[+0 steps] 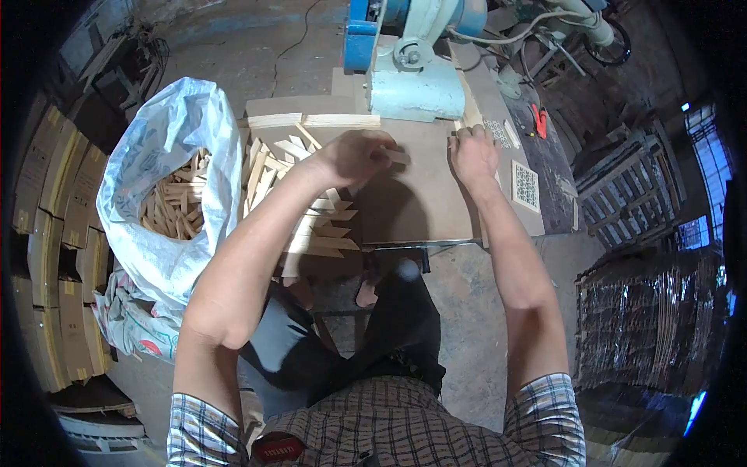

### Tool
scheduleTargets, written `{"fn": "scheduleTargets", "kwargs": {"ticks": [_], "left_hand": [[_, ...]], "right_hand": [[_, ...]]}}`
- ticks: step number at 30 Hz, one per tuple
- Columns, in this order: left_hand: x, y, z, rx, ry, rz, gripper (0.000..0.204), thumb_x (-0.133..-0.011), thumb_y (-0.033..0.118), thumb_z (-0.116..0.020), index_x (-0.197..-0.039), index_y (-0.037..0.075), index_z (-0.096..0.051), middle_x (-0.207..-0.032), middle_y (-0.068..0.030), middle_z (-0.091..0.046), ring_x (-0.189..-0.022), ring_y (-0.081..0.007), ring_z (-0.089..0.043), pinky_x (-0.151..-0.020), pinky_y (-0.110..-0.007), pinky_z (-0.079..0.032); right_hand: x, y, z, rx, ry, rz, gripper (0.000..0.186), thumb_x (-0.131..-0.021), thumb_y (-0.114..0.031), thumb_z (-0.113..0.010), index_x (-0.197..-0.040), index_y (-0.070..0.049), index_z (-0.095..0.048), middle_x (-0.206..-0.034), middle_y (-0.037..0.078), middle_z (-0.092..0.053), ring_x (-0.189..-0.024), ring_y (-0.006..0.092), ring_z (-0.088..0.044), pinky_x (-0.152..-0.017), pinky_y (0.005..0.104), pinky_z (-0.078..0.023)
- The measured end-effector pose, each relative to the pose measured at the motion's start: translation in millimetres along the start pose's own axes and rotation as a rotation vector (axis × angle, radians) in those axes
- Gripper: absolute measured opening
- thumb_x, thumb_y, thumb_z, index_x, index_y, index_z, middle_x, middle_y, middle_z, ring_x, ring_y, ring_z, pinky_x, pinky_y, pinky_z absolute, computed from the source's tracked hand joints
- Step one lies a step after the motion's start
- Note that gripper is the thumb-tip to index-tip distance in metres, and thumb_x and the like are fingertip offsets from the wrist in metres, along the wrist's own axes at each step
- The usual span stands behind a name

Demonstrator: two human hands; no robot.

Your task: Assembling wooden parts using a nail gun and sorting wooden blocks in a workshop.

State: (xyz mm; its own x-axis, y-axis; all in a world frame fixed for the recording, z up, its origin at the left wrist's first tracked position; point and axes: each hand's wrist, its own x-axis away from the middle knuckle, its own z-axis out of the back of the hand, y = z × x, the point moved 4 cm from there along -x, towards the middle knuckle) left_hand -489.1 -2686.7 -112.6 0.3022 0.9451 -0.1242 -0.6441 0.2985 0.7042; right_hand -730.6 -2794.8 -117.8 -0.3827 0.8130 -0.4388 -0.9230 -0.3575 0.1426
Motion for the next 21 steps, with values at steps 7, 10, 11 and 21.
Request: {"fn": "scheduleTargets", "kwargs": {"ticks": [7, 10, 11, 21], "left_hand": [[1, -1, -3, 0.031, -0.052, -0.028, 0.034, -0.096, 0.023, -0.065, -0.128, 0.012, -0.068, -0.119, -0.0151, -0.073, -0.111, -0.0288, -0.070, -0.097, -0.038, -0.054], [-3, 3, -12, 0.071, -0.123, -0.093, 0.036, -0.093, 0.027, -0.070, -0.127, 0.014, -0.068, -0.117, -0.0131, -0.073, -0.108, -0.0237, -0.071, -0.093, -0.035, -0.056], [-4, 6, -14, 0.127, -0.167, -0.056, 0.037, -0.095, 0.022, -0.070, -0.129, 0.009, -0.067, -0.121, -0.0138, -0.072, -0.109, -0.0221, -0.070, -0.095, -0.035, -0.056], [25, -19, 56, -0.659, 0.095, 0.434, 0.024, -0.090, 0.017, -0.067, -0.111, 0.016, -0.077, -0.128, -0.0144, -0.065, -0.127, -0.0328, -0.059, -0.105, -0.050, -0.047]], "right_hand": [[57, -65, 72, -0.893, -0.090, 0.299, 0.027, -0.090, -0.014, -0.075, -0.114, -0.003, -0.070, -0.119, 0.015, -0.067, -0.111, 0.0362, -0.065, -0.094, 0.0411, -0.054], [70, -65, 75, -0.765, 0.035, 0.472, 0.019, -0.089, -0.008, -0.075, -0.108, -0.005, -0.071, -0.109, 0.012, -0.070, -0.101, 0.0336, -0.068, -0.087, 0.0403, -0.056], [74, -60, 77, -0.793, 0.065, 0.480, 0.017, -0.089, -0.008, -0.075, -0.106, -0.005, -0.071, -0.105, 0.012, -0.071, -0.098, 0.0333, -0.069, -0.085, 0.0404, -0.056], [75, 18, 33, -0.024, 0.038, 0.082, 0.017, -0.089, -0.018, -0.067, -0.098, -0.007, -0.076, -0.108, 0.011, -0.067, -0.101, 0.0315, -0.061, -0.088, 0.0465, -0.049]]}}
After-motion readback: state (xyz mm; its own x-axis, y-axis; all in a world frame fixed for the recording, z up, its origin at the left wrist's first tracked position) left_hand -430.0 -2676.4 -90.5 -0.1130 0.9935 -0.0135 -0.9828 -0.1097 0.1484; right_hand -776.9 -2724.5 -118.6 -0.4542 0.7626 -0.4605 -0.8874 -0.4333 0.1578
